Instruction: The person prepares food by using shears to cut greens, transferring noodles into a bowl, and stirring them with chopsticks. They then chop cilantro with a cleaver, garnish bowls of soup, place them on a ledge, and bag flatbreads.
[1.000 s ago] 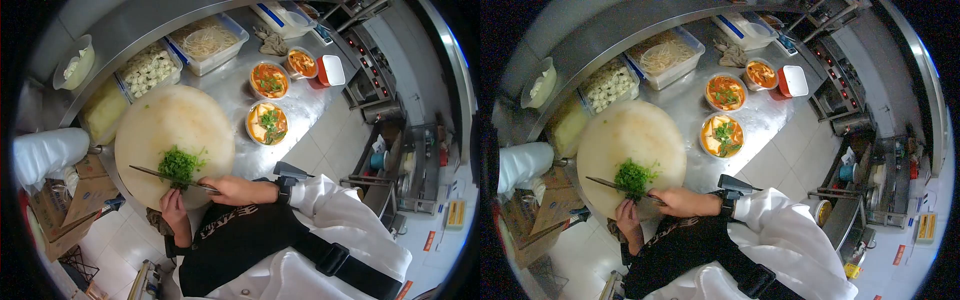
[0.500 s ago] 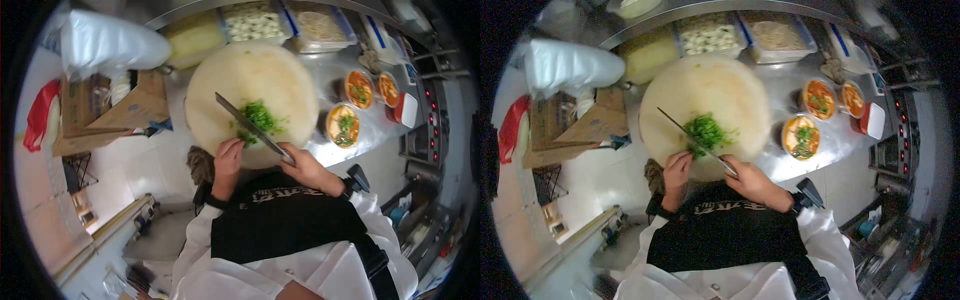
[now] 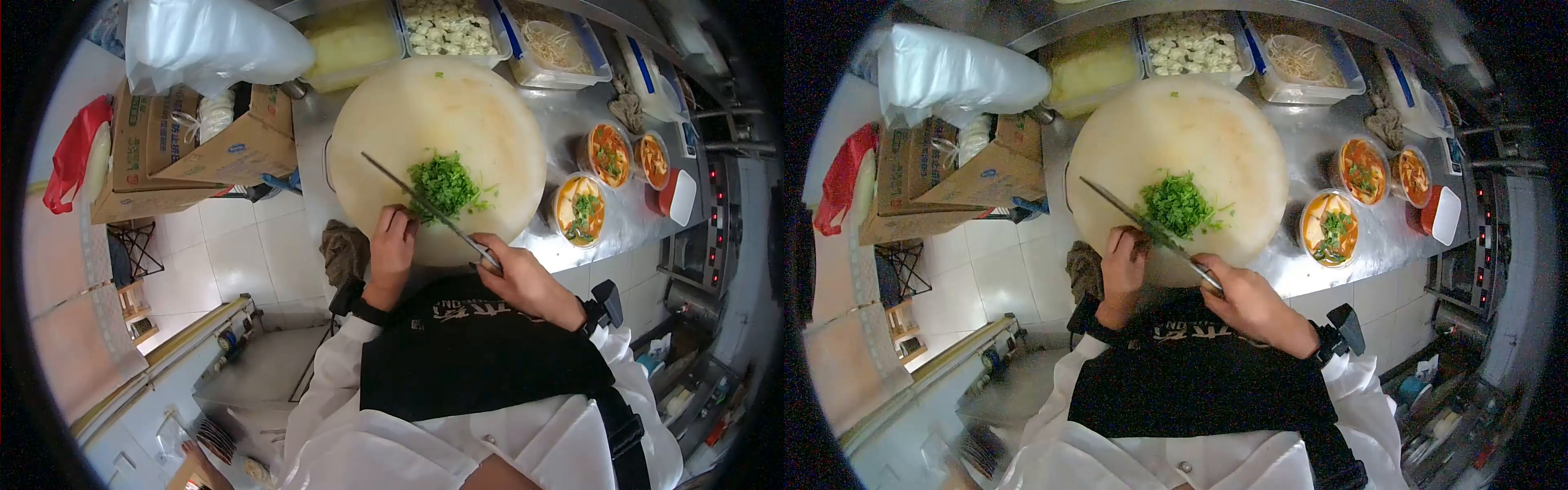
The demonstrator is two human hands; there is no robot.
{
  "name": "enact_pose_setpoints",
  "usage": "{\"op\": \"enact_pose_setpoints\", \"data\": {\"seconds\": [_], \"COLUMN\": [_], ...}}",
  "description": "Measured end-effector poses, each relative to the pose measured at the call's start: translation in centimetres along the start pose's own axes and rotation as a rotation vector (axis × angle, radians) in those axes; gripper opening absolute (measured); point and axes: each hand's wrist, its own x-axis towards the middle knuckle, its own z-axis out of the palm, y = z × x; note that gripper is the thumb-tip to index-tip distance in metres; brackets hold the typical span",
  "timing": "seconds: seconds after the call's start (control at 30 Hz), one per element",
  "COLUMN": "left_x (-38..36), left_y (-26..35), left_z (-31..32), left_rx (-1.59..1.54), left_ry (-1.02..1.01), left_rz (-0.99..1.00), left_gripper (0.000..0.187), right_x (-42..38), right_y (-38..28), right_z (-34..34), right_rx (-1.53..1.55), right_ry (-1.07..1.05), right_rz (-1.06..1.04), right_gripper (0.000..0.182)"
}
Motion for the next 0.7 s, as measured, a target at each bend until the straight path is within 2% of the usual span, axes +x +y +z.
{"op": "enact_pose_setpoints", "data": {"seconds": [0.07, 0.17, 0.3, 0.37, 0.47, 0.6, 0.67, 0.7], "left_x": [0.2, -0.1, -0.8, -0.7, -0.6, -0.8, -1.1, -1.0], "left_y": [0.0, -1.0, -1.2, -1.3, -1.3, -1.1, -0.8, -0.7], "left_z": [-0.4, -0.2, -0.2, -0.2, -0.3, -0.3, -0.7, -0.9], "left_rx": [0.213, 0.149, 0.093, 0.010, 0.178, 0.092, -0.051, -0.051], "left_ry": [-0.033, 0.020, 0.027, 0.004, -0.032, 0.069, 0.060, 0.060], "left_rz": [0.105, 0.225, 0.196, 0.084, 0.116, 0.163, 0.002, 0.001], "left_gripper": [0.009, 0.009, 0.010, 0.012, 0.012, 0.011, 0.008, 0.008], "right_x": [0.3, 1.1, 0.9, 0.3, 0.8, 1.4, 1.2, 1.1], "right_y": [0.6, 2.3, 0.9, -0.3, 1.4, 1.6, 0.6, 0.4], "right_z": [0.7, 0.9, 0.1, -0.2, 1.5, 1.2, 0.4, 0.4], "right_rx": [-0.090, -0.012, 0.036, -0.045, -0.143, -0.016, 0.000, 0.000], "right_ry": [0.005, 0.030, 0.034, -0.022, 0.024, 0.053, -0.008, -0.009], "right_rz": [-0.035, -0.058, 0.003, 0.002, -0.102, -0.111, 0.018, 0.018], "right_gripper": [0.037, 0.036, 0.035, 0.035, 0.034, 0.034, 0.035, 0.035]}}
